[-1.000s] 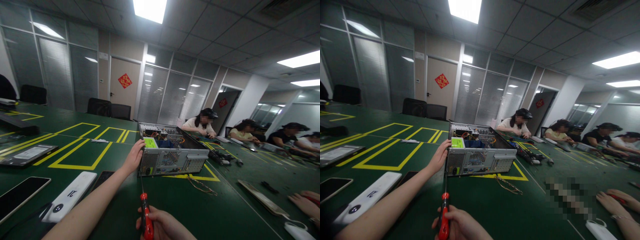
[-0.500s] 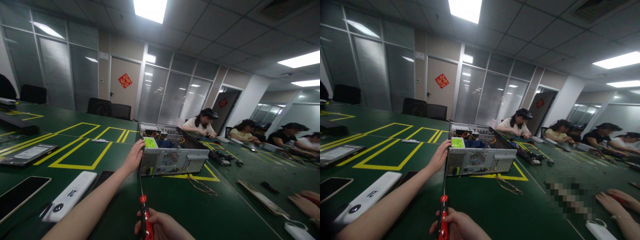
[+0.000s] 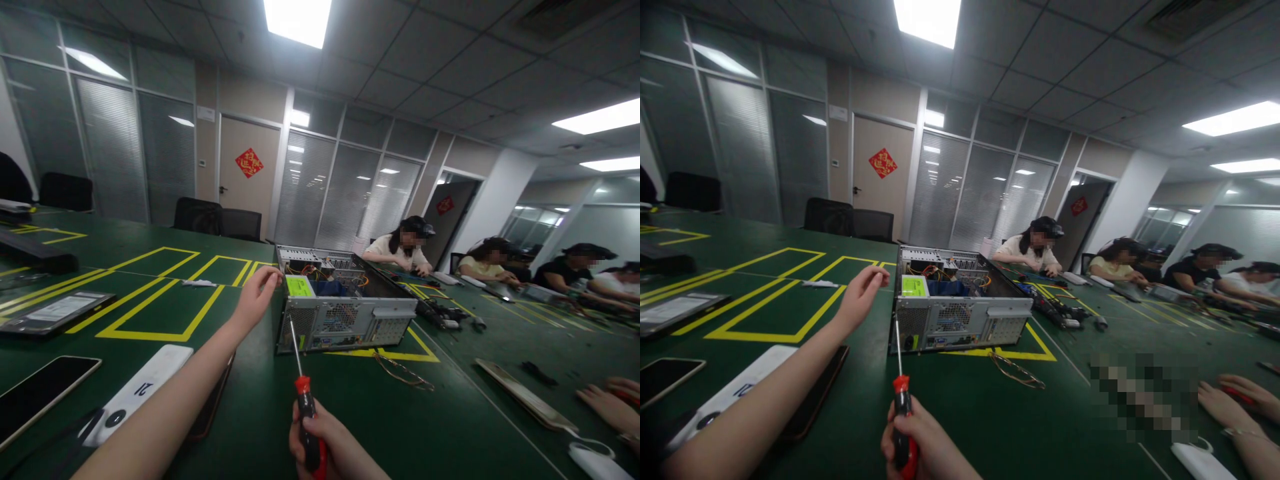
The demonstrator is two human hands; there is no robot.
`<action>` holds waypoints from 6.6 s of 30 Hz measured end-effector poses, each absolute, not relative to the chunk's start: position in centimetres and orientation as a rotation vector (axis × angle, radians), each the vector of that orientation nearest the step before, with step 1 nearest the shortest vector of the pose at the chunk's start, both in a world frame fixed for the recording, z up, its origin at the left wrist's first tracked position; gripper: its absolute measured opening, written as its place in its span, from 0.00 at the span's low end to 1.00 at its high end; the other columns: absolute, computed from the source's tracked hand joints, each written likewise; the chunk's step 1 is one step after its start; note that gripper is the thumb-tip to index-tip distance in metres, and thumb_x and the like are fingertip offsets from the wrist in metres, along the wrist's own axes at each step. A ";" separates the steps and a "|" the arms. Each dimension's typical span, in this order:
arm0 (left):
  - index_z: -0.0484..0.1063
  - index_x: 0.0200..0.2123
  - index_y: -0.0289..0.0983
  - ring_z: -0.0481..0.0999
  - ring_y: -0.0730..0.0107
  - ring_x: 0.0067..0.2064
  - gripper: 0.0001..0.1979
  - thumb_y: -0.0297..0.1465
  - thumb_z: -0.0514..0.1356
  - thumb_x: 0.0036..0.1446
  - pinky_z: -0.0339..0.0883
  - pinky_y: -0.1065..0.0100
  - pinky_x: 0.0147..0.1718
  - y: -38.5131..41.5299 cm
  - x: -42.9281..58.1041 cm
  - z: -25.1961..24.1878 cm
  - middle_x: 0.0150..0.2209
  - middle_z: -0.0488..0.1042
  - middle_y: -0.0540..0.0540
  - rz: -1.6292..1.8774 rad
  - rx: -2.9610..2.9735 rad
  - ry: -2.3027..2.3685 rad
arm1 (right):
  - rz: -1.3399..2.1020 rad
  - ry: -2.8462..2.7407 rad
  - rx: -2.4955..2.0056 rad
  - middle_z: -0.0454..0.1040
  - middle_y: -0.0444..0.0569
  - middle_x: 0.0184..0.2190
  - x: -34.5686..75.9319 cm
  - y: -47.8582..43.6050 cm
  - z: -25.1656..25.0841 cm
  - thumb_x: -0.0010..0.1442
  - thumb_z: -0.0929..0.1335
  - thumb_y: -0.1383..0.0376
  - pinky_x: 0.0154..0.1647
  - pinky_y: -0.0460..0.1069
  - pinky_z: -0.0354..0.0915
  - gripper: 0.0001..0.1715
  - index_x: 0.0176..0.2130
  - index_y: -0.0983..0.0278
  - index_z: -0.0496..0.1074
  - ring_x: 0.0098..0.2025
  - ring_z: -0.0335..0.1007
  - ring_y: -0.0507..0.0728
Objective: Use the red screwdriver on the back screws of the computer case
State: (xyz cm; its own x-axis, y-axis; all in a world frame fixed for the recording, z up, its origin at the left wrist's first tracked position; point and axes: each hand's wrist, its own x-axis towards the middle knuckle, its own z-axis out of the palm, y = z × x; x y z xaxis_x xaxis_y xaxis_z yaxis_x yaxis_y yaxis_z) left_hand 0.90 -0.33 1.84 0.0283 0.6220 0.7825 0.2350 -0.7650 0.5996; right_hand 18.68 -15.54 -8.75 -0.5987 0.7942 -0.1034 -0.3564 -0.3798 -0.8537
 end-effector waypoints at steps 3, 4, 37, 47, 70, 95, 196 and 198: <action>0.67 0.34 0.35 0.72 0.69 0.32 0.15 0.41 0.51 0.58 0.70 0.67 0.33 -0.7 0.5 3.2 0.28 0.70 0.48 1.475 1.998 0.733 | 1.978 -1.082 -0.592 0.65 0.37 0.19 18.7 -15.8 -8.3 0.53 0.65 0.56 0.09 0.39 0.44 0.15 0.36 0.61 0.57 0.11 0.53 0.44; 0.68 0.35 0.35 0.73 0.69 0.33 0.15 0.41 0.51 0.58 0.70 0.67 0.34 -0.8 0.5 3.4 0.29 0.71 0.48 1.362 2.008 0.692 | 1.965 -1.078 -0.573 0.65 0.37 0.19 18.7 -15.8 -8.3 0.53 0.65 0.56 0.09 0.39 0.44 0.15 0.36 0.61 0.57 0.10 0.52 0.44; 0.69 0.28 0.33 0.69 0.74 0.29 0.08 0.33 0.62 0.48 0.63 0.71 0.31 -1.6 -0.6 4.4 0.26 0.70 0.52 0.864 2.121 0.705 | 1.955 -1.085 -0.460 0.65 0.37 0.16 19.3 -15.4 -9.2 0.50 0.65 0.61 0.07 0.39 0.45 0.12 0.35 0.62 0.60 0.09 0.48 0.44; 0.67 0.27 0.34 0.65 0.76 0.28 0.09 0.34 0.61 0.47 0.57 0.75 0.28 -2.4 -2.0 5.5 0.26 0.66 0.54 0.524 2.241 0.732 | 2.000 -1.081 -0.599 0.62 0.37 0.14 19.5 -16.2 -7.0 0.51 0.65 0.61 0.08 0.39 0.39 0.11 0.34 0.64 0.63 0.09 0.45 0.43; 0.68 0.25 0.33 0.60 0.79 0.24 0.13 0.38 0.63 0.47 0.52 0.77 0.23 -1.7 -4.9 5.4 0.21 0.63 0.54 0.204 2.123 0.603 | 2.027 -1.198 -0.704 0.63 0.40 0.12 19.6 -15.9 -7.4 0.41 0.63 0.66 0.11 0.40 0.44 0.13 0.31 0.67 0.68 0.12 0.50 0.46; 0.67 0.26 0.35 0.66 0.72 0.26 0.12 0.38 0.54 0.54 0.55 0.72 0.26 -3.3 -4.8 7.5 0.24 0.68 0.50 0.496 2.443 1.214 | 1.962 -1.108 -0.824 0.70 0.44 0.26 16.7 -17.6 -6.7 0.44 0.72 0.61 0.25 0.47 0.58 0.16 0.26 0.64 0.61 0.22 0.67 0.50; 0.59 0.20 0.36 0.64 0.76 0.23 0.18 0.40 0.52 0.57 0.60 0.74 0.25 -0.2 0.8 0.6 0.19 0.60 0.54 1.731 1.819 1.073 | 2.110 -0.916 -1.233 0.60 0.38 0.12 18.6 -14.8 -10.4 0.52 0.64 0.46 0.16 0.42 0.43 0.25 0.22 0.64 0.59 0.12 0.50 0.43; 0.66 0.28 0.36 0.70 0.69 0.35 0.12 0.38 0.54 0.57 0.65 0.68 0.38 0.2 1.4 0.0 0.30 0.70 0.48 1.744 1.997 1.012 | 2.155 -0.868 -1.239 0.59 0.38 0.12 18.7 -14.5 -10.4 0.54 0.63 0.47 0.15 0.41 0.42 0.25 0.21 0.64 0.58 0.12 0.49 0.43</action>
State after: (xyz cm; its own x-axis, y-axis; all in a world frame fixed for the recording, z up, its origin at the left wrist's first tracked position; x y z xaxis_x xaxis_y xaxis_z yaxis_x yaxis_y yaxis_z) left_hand 1.45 0.19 -0.04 0.0135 0.6746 0.7381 0.3064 -0.7055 0.6391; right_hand 18.65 -14.47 -10.37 -0.4588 0.6891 -0.5609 -0.1076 -0.6697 -0.7347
